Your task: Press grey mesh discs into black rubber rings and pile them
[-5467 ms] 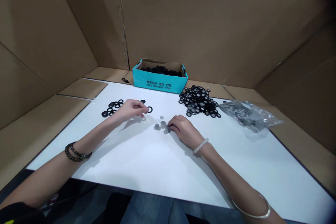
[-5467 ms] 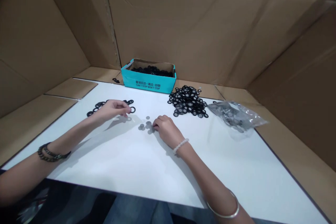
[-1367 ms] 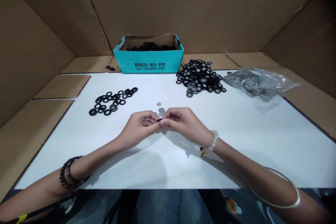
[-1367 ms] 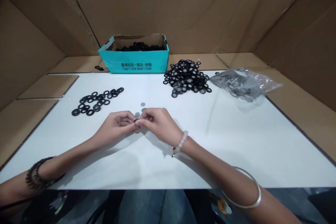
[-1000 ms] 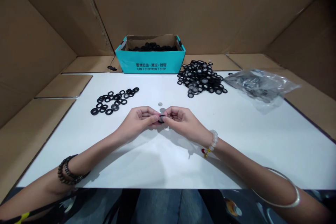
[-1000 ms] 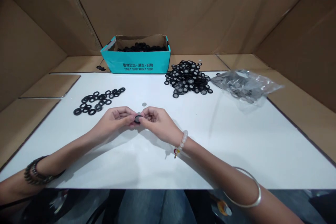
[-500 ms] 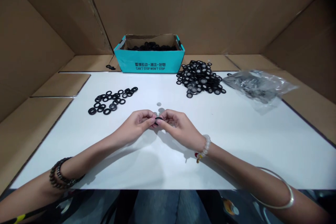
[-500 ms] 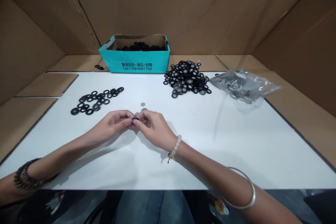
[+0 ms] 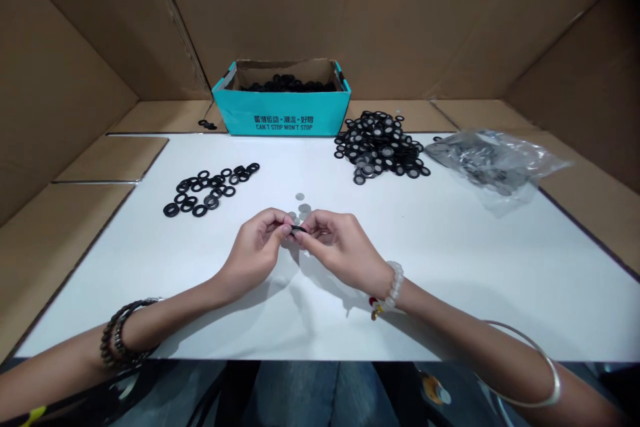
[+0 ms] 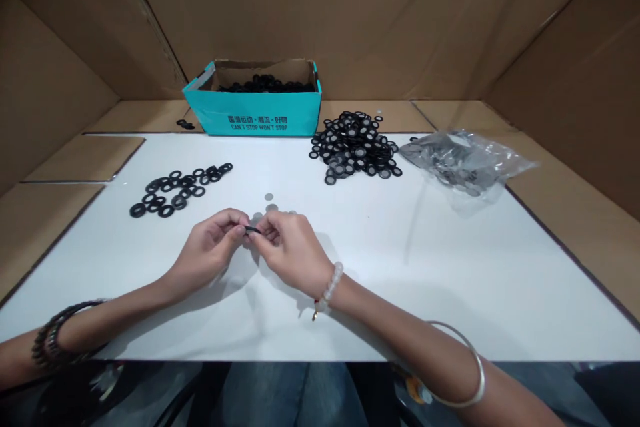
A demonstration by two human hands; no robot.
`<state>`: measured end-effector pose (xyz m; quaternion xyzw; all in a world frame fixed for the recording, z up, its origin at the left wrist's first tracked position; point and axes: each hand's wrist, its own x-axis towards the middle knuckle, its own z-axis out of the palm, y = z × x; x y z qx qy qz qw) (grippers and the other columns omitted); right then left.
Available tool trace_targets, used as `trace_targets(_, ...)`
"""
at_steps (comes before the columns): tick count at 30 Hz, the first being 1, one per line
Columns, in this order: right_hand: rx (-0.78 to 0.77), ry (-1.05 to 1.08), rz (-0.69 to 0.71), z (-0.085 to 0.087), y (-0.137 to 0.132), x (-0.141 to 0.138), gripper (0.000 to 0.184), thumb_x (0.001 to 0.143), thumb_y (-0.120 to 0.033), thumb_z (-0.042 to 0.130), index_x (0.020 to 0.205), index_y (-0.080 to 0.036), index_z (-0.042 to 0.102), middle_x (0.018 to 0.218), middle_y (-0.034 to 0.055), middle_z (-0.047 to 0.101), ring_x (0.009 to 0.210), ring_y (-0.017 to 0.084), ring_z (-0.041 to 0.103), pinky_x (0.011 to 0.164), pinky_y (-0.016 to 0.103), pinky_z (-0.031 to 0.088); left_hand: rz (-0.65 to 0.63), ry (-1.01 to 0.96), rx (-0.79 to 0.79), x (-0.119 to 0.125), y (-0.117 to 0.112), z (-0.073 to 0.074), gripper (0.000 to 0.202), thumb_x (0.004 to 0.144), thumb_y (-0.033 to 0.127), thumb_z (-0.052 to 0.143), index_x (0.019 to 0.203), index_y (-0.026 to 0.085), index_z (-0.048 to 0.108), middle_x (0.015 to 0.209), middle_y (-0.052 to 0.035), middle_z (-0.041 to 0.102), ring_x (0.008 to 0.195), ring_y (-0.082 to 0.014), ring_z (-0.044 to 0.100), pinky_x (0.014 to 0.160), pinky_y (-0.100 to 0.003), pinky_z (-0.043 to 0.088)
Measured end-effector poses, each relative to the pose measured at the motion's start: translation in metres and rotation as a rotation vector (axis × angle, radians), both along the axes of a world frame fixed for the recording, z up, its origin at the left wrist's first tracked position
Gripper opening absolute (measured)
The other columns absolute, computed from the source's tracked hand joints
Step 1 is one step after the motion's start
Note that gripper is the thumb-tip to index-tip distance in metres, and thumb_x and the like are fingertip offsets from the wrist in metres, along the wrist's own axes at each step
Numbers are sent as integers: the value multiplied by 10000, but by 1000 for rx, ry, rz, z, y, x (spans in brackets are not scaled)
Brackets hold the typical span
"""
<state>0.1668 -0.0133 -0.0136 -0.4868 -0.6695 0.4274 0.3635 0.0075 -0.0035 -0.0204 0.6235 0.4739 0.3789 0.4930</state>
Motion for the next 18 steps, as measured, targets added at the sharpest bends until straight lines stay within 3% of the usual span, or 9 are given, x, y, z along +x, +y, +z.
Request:
trace_targets(7,-10,11,-64,-1,-2,-3,127,789,-201,557,669,-162,540,652,24,636,600,122,567,553,230,426,42,-17,-12,0,-3,-3,79,843,224,518,817,160,553,678,-10,597,668,-141,588,654,-253,470)
trace_targets(18,38,-6,-122,1,-4,-6,118,765,-182,548,652,-165,521,620,-3,587,566,101,519,534,222,386,84,-26,103,2,-4,-5,73,845,191,526,795,146,554,750,-15,588,680,-115,589,661,-232,477)
